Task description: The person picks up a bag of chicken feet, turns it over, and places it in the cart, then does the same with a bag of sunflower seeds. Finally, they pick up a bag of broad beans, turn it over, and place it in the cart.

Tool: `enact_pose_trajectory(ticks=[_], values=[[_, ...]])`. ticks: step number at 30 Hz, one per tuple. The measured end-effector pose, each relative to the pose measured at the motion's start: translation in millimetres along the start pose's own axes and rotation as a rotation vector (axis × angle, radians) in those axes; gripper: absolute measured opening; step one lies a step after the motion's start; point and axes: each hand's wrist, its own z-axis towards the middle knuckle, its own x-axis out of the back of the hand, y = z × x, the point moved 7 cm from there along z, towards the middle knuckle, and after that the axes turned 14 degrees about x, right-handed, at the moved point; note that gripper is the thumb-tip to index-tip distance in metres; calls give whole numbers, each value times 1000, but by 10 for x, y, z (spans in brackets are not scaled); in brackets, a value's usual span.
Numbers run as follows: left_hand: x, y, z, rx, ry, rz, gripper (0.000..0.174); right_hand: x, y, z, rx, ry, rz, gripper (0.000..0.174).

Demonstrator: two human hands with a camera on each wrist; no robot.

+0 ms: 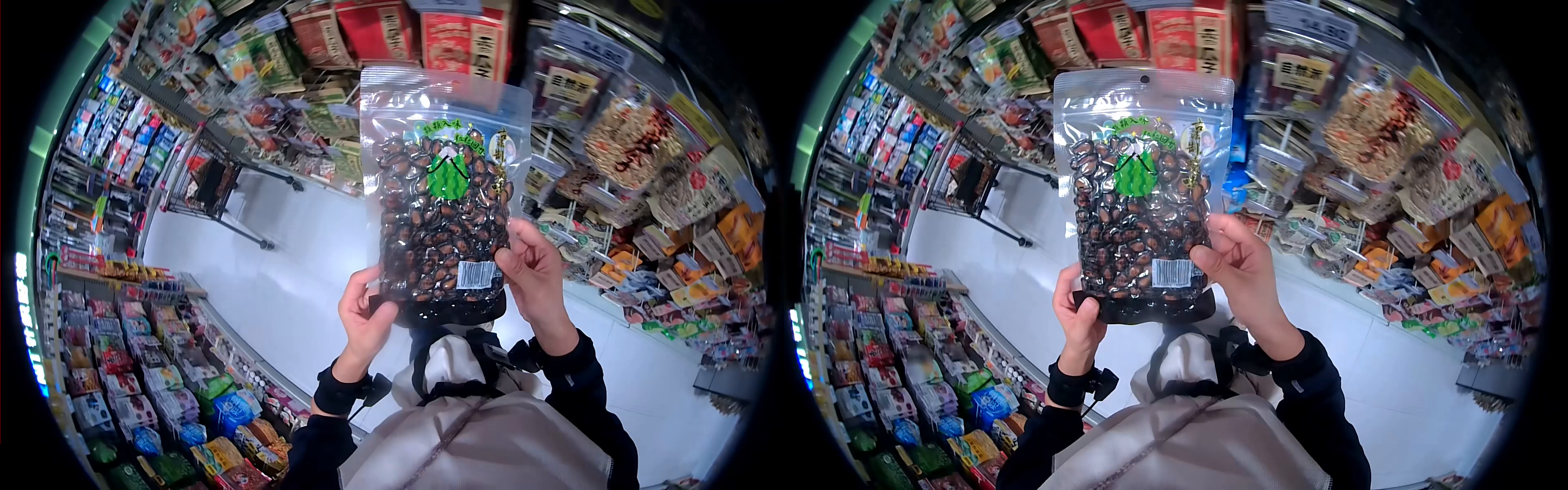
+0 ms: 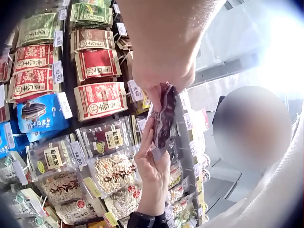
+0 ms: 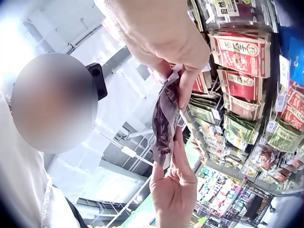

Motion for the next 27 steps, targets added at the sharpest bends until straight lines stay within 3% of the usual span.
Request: enact_pose_trajectory(ticks=[14,23,27], values=[[1498,751,-100,-80,120,-38,47,-1591,903,502,-122,-236,-55,34],[2436,1063,-358,-31,121,-22,51,-2316,1741,491,-219,-272,-28,31],[2796,1176,-555,45,312,55,47,-2717,2029,466,-176,-384,-21,35]])
